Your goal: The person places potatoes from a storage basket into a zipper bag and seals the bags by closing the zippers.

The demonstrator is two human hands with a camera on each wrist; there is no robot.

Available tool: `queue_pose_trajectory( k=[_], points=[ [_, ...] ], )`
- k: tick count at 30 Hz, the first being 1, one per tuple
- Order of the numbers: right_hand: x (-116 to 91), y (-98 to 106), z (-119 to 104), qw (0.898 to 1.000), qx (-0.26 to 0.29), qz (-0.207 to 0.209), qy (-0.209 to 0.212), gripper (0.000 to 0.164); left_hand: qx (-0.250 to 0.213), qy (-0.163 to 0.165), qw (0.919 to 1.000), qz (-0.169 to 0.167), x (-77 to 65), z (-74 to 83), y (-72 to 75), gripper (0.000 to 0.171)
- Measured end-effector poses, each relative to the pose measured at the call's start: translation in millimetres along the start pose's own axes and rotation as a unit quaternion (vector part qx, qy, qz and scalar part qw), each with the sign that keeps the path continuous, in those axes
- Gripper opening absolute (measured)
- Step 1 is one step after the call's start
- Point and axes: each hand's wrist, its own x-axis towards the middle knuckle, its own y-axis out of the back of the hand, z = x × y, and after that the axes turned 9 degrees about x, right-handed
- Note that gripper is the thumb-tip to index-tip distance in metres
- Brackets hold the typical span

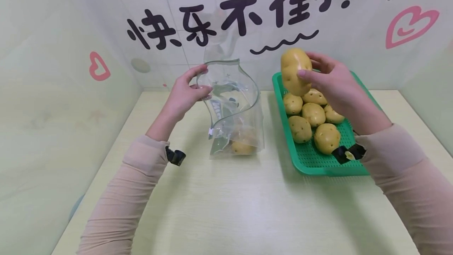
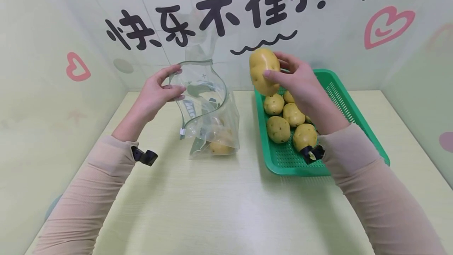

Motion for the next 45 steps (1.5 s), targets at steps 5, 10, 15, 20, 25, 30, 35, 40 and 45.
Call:
queue_pose_trajectory(
  k=[5,10,15,20,25,30,35,40,45],
  points=[
    [2,-17,-6,0.998,0.057,0.001,0.022,0.067,0.000,-0.001,1.0000,-0.001,0.1,-0.5,-0.7,0.064],
    [2,-35,-13,0.997,0.070,0.001,0.035,0.066,-0.005,-0.004,1.0000,-0.003,0.0,-0.7,-1.4,0.064],
    [2,-49,-18,0.997,0.066,-0.006,0.042,0.064,-0.008,-0.006,0.9999,-0.003,0.0,-0.8,-1.8,0.064],
    [3,-60,-20,0.996,0.074,-0.020,0.053,0.061,-0.005,-0.010,0.9999,-0.003,0.3,-1.6,-1.7,0.064],
    [5,-70,-20,0.994,0.087,-0.031,0.066,0.057,-0.001,-0.012,0.9999,-0.004,1.4,-2.5,-1.6,0.064],
    [9,-77,-18,0.993,0.080,-0.042,0.069,0.057,-0.001,-0.008,1.0000,-0.005,2.1,-2.5,-1.6,0.064],
    [12,-83,-18,0.994,0.071,-0.050,0.073,0.056,0.004,-0.006,1.0000,-0.006,2.5,-2.3,-1.7,0.064],
    [13,-90,-19,0.993,0.066,-0.060,0.077,0.056,-0.001,-0.007,1.0000,-0.005,2.4,-2.2,-2.3,0.064],
    [15,-94,-18,0.995,0.023,-0.065,0.071,0.059,-0.002,-0.009,0.9999,-0.006,2.1,-2.1,-2.4,0.064]
  ],
)
